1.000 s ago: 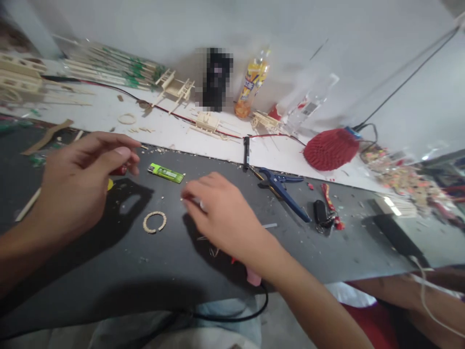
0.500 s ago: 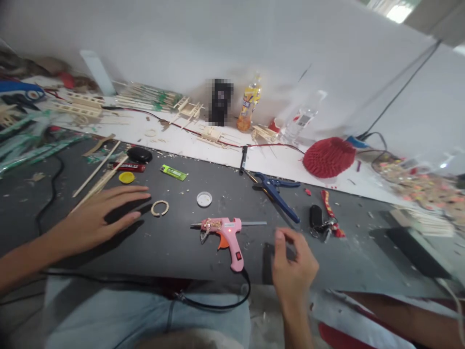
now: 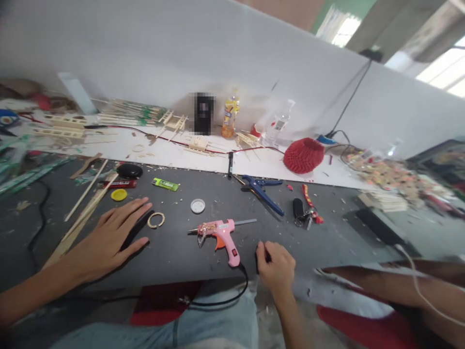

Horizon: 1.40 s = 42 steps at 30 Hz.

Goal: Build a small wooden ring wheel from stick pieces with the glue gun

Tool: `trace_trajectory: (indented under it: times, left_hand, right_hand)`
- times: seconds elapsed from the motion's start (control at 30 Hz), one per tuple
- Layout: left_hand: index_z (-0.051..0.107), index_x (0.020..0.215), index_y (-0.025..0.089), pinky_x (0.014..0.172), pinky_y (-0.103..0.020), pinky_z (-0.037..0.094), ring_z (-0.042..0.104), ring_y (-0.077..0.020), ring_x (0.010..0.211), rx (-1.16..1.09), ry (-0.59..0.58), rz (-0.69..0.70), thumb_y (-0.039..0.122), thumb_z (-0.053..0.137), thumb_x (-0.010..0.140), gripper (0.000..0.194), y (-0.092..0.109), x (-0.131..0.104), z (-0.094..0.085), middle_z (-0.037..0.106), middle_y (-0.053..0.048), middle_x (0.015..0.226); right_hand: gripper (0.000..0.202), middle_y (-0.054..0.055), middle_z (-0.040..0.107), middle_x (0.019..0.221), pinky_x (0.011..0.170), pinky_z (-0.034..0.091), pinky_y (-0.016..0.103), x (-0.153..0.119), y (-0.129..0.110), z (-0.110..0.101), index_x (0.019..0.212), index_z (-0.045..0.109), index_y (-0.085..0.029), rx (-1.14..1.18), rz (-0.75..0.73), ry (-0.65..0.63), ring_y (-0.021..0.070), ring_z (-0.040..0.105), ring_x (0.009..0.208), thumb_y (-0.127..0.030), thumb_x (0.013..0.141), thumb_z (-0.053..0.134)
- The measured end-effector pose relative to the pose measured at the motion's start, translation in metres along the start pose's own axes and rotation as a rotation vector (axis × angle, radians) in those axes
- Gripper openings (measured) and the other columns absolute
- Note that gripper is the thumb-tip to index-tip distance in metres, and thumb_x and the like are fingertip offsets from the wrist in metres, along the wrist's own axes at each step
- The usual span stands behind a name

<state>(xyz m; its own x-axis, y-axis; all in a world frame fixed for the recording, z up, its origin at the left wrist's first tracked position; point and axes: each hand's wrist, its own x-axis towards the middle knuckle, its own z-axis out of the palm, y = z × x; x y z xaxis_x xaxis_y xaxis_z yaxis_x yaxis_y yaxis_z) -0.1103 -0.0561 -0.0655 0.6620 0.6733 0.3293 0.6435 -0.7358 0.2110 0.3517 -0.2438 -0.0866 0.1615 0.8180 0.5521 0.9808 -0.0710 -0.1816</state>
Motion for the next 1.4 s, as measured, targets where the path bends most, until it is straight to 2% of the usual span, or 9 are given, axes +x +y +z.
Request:
trace_trajectory:
  times: [0.1,0.23,0.4,0.53,0.73,0.9,1.0,1.2,1.4]
  left_hand:
    - [0.023,0.186,0.031,0.131,-0.059,0.043,0.058,-0.0427,0.162,0.025,0.010,0.039,0.055,0.050,0.116,0.079,0.002,0.001,0.000,0.055,-0.018,0.181]
    - [0.017,0.188,0.025,0.130,-0.064,0.040,0.058,-0.0483,0.160,0.060,0.031,0.117,0.051,0.051,0.117,0.083,0.005,0.004,-0.004,0.053,-0.025,0.180]
    - [0.017,0.188,0.032,0.139,-0.061,0.028,0.054,-0.0429,0.166,0.040,0.022,0.250,0.035,0.055,0.115,0.083,0.010,0.011,-0.010,0.051,-0.017,0.185]
    - [0.025,0.186,0.032,0.137,-0.060,0.033,0.058,-0.0426,0.163,-0.001,0.045,0.270,0.034,0.056,0.113,0.079,0.010,0.015,-0.011,0.056,-0.016,0.181]
    - [0.050,0.168,0.039,0.112,-0.058,0.059,0.078,-0.0414,0.132,-0.061,0.111,0.196,0.048,0.070,0.107,0.065,-0.001,0.009,-0.012,0.077,-0.009,0.152]
    - [0.072,0.139,0.025,0.107,-0.053,0.065,0.076,-0.0307,0.120,-0.095,0.118,0.165,0.048,0.073,0.111,0.037,-0.005,0.012,-0.020,0.077,-0.010,0.136]
    - [0.075,0.133,0.020,0.107,-0.054,0.066,0.077,-0.0291,0.120,-0.102,0.060,0.177,0.038,0.076,0.111,0.028,-0.005,0.018,-0.025,0.078,-0.010,0.135]
    - [0.076,0.132,0.020,0.102,-0.051,0.068,0.078,-0.0275,0.115,-0.118,-0.009,0.231,0.040,0.077,0.111,0.029,-0.012,0.033,-0.025,0.078,-0.010,0.134]
    - [0.077,0.126,0.019,0.097,-0.047,0.069,0.078,-0.0252,0.111,-0.157,-0.024,0.326,0.036,0.077,0.111,0.023,-0.021,0.045,-0.020,0.079,-0.009,0.129]
  right_hand:
    - [0.032,-0.005,0.066,0.080,0.064,0.057,0.028,-0.005,0.008,0.001,0.095,0.070,-0.019,-0.014,-0.018,-0.049,0.0126,0.061,0.064,-0.044,0.115,0.073]
    - [0.025,0.001,0.076,0.098,0.071,0.065,0.031,-0.009,0.012,0.003,0.113,0.076,-0.018,-0.032,0.007,-0.110,0.0149,0.071,0.075,-0.043,0.115,0.075]
    - [0.024,0.005,0.079,0.113,0.080,0.069,0.036,-0.010,0.015,0.006,0.124,0.076,-0.018,-0.072,0.062,-0.183,0.0185,0.076,0.088,-0.041,0.114,0.076]
    - [0.025,0.006,0.080,0.117,0.082,0.070,0.037,-0.009,0.017,0.005,0.127,0.076,-0.018,-0.092,0.054,-0.252,0.0195,0.078,0.091,-0.040,0.114,0.076]
    - [0.023,0.005,0.079,0.110,0.080,0.069,0.036,-0.006,0.015,0.002,0.121,0.077,-0.018,-0.103,0.039,-0.292,0.0181,0.077,0.086,-0.039,0.114,0.076]
    - [0.022,0.003,0.079,0.106,0.079,0.068,0.035,-0.001,0.014,0.000,0.117,0.077,-0.018,-0.103,0.041,-0.325,0.0174,0.075,0.084,-0.040,0.114,0.076]
    - [0.023,0.002,0.078,0.101,0.076,0.067,0.034,0.003,0.014,0.000,0.114,0.077,-0.018,-0.092,0.045,-0.335,0.0167,0.074,0.080,-0.041,0.115,0.075]
    - [0.030,-0.002,0.071,0.085,0.069,0.062,0.031,0.009,0.009,-0.005,0.099,0.073,-0.018,-0.013,0.019,-0.306,0.0144,0.068,0.070,-0.044,0.115,0.074]
    - [0.059,-0.011,0.042,0.056,0.049,0.041,0.023,0.027,-0.007,-0.023,0.067,0.048,-0.024,0.109,0.038,-0.149,0.0103,0.047,0.047,-0.048,0.118,0.065]
